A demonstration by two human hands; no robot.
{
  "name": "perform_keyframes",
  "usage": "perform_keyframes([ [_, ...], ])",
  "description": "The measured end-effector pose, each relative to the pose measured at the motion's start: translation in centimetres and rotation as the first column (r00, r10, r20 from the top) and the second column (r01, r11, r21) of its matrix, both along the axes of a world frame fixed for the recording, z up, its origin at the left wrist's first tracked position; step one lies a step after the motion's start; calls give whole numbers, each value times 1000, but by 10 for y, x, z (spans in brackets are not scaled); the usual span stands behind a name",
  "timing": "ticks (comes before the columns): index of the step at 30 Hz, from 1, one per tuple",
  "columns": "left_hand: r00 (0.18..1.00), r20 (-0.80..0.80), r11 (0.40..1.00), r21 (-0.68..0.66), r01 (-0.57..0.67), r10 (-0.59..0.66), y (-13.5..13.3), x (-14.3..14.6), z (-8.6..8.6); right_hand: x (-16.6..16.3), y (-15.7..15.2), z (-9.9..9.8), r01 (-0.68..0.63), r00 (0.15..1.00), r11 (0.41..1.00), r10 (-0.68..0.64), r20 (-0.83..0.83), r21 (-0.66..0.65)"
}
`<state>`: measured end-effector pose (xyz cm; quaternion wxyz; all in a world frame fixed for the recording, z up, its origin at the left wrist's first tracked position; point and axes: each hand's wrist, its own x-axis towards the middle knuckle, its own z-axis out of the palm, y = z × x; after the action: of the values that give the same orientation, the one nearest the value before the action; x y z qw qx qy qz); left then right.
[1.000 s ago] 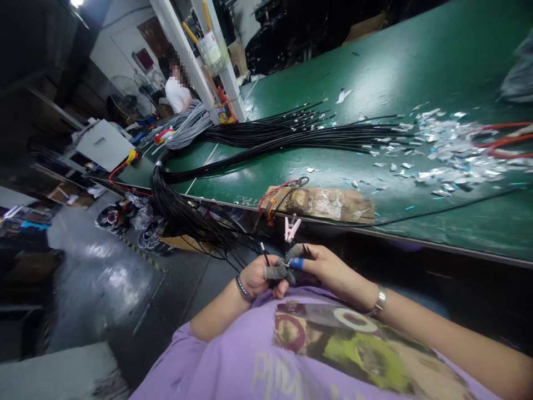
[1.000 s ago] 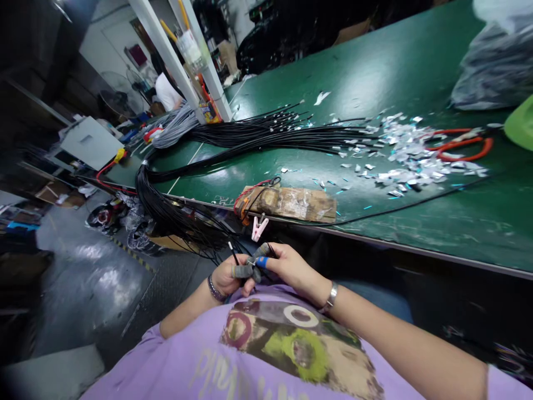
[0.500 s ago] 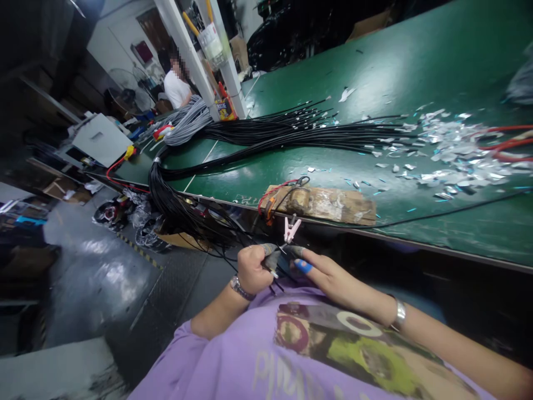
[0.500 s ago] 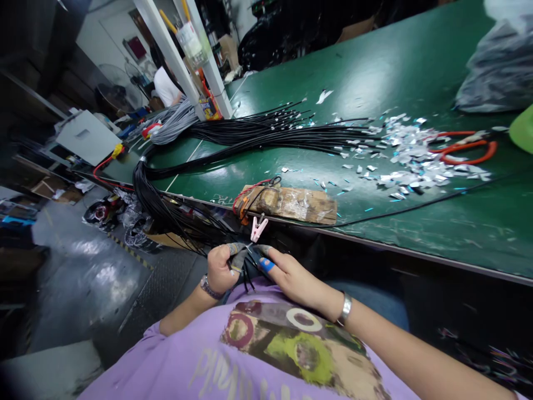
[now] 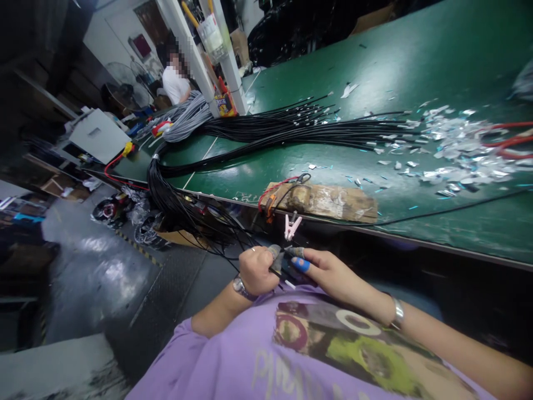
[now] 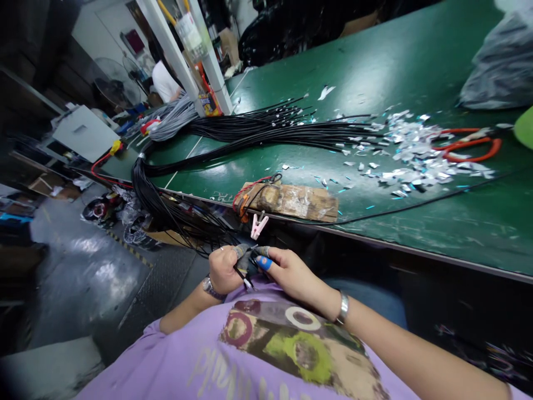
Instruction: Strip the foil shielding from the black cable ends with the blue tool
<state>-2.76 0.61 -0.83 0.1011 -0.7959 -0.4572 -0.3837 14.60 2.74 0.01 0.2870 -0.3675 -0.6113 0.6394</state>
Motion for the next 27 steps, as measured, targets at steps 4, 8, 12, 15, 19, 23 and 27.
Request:
perform_keyframes([
  [4,1000,-20,1000,4,-7,7,-1,0,0,-2,-2,-2,21,1000,1000,-21,-9,-19],
  [8,1000,-20,1000,10,-12,12,-1,-2,-2,-3,-3,-2,31,999,999,-32,-18,-39],
  [12,999,51,994,-110,15,-10,-1,-3,-5,-3,-2,-2,31,1000,999,-31,-2,-21],
  [15,984,176,946,-317,59,-2,-1,-3,-1,-2,-1,-3,51,999,999,-51,18,2],
  [19,925,373,804,-569,174,64,0,-4,11,-1,0,-2,19,999,998,-22,43,60],
  [23,819,521,530,-777,339,241,3,-5,21,0,0,-1,-11,998,994,3,69,113],
  [27,673,589,294,-808,511,448,6,-8,21,0,1,-1,-45,993,982,24,111,183],
])
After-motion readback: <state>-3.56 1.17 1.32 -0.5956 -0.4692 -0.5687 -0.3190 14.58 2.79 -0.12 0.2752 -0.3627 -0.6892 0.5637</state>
